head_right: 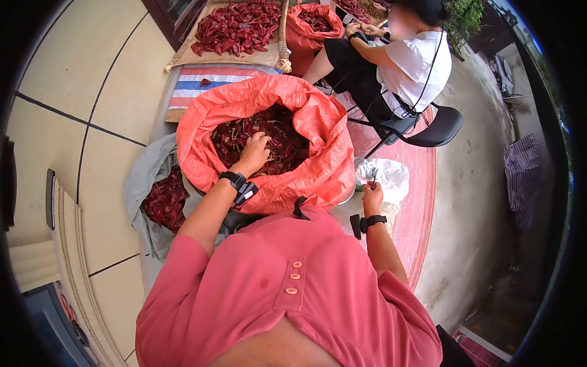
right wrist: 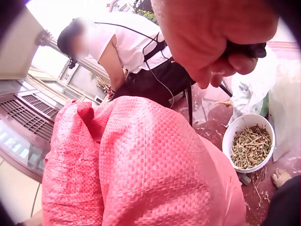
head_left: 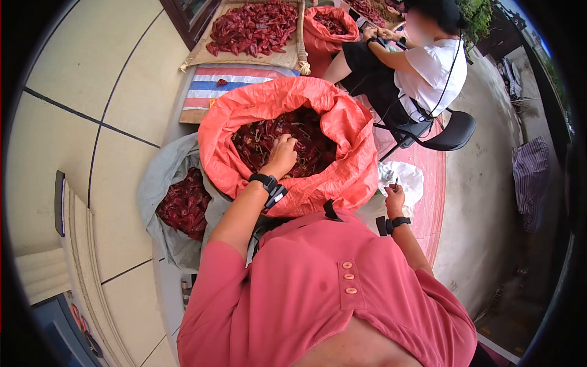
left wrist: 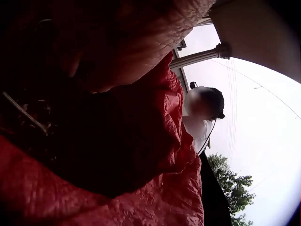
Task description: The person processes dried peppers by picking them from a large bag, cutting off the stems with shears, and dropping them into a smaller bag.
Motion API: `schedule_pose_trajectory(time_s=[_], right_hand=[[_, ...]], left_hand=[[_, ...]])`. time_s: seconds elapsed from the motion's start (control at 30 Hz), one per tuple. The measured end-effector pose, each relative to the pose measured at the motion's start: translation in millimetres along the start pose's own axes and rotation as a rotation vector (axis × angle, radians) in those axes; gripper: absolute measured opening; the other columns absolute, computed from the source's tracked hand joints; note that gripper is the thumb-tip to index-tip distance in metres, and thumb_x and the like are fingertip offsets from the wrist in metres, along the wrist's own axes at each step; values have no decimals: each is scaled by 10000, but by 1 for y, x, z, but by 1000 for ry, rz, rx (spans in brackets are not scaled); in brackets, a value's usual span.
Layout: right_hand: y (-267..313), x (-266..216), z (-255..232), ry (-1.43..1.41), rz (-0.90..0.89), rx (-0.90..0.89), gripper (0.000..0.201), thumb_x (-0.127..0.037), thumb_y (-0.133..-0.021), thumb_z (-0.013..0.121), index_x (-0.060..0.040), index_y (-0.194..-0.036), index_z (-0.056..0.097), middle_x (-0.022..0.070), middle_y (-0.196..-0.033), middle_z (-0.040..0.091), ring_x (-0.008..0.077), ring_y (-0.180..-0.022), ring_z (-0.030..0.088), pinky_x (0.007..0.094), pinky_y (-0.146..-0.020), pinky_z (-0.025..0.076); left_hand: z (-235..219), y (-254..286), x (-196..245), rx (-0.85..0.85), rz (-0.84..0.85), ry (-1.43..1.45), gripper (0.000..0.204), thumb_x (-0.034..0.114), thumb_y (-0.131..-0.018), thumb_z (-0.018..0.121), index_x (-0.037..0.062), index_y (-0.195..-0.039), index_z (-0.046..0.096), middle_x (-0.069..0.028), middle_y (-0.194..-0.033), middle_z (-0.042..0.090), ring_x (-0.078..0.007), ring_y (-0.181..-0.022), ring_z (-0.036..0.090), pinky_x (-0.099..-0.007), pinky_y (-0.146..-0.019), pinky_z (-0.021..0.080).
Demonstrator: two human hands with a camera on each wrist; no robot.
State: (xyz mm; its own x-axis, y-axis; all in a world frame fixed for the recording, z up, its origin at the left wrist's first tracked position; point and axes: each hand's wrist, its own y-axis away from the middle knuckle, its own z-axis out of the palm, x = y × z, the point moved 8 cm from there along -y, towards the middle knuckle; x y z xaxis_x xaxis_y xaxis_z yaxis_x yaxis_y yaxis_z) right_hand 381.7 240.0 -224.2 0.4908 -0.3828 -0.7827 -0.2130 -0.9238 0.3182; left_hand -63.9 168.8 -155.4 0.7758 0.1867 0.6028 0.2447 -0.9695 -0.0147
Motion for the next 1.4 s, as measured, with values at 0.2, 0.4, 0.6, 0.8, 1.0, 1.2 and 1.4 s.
schedule_pose_trajectory(time_s=[0.2,0.4,0.6,0.8,1.0,1.2,1.4], right_hand=[[15,25,6,222,-113,-38,270,-118,-787,674,0,-1027,640,109,-850,666,182,-763,615,310,-699,480],[81,14,5,121,-25,-189,219,-100,-831,619,10,-1020,637,90,-836,669,166,-787,632,287,-701,471],[89,2,-1,60,-71,-203,181,-62,-850,575,17,-1006,619,86,-864,668,158,-807,632,277,-712,461],[92,-59,15,12,-176,-226,167,-62,-890,579,21,-1030,612,58,-900,651,125,-823,612,254,-738,467],[106,-157,28,89,-342,-272,171,-83,-922,590,6,-1065,615,26,-921,649,101,-842,594,249,-748,472],[111,-224,82,-157,-244,-618,181,-151,-905,646,-35,-1043,647,-54,-790,551,47,-687,466,214,-618,389],[137,-284,135,-423,-111,-735,255,-202,-890,675,-54,-1092,625,-70,-716,512,20,-620,407,192,-544,310]], left_hand=[[38,-52,-22,-190,-18,-97,494,-19,-848,444,113,-1320,506,-79,-1431,399,-378,-1179,480,-436,-1008,412],[59,-73,-28,-308,-43,-211,601,-3,-843,481,187,-1408,407,-155,-1354,402,-374,-1181,485,-453,-992,429],[72,-95,-57,-408,-185,-58,550,161,-868,534,156,-1403,407,-219,-1349,388,-405,-1211,483,-465,-993,424],[64,-100,-47,-272,73,-391,330,122,-876,485,49,-1183,582,-199,-1291,472,-358,-1142,519,-442,-945,429],[42,-86,-23,-74,227,-516,238,135,-838,525,45,-1012,661,-110,-949,631,-286,-1045,545,-404,-876,423],[-49,-39,41,411,260,-91,334,136,-839,603,40,-1159,602,-110,-1025,655,-284,-1051,558,-414,-929,409],[-76,3,86,349,228,100,344,114,-891,553,43,-1228,560,-142,-994,651,-305,-945,601,-413,-894,433]])
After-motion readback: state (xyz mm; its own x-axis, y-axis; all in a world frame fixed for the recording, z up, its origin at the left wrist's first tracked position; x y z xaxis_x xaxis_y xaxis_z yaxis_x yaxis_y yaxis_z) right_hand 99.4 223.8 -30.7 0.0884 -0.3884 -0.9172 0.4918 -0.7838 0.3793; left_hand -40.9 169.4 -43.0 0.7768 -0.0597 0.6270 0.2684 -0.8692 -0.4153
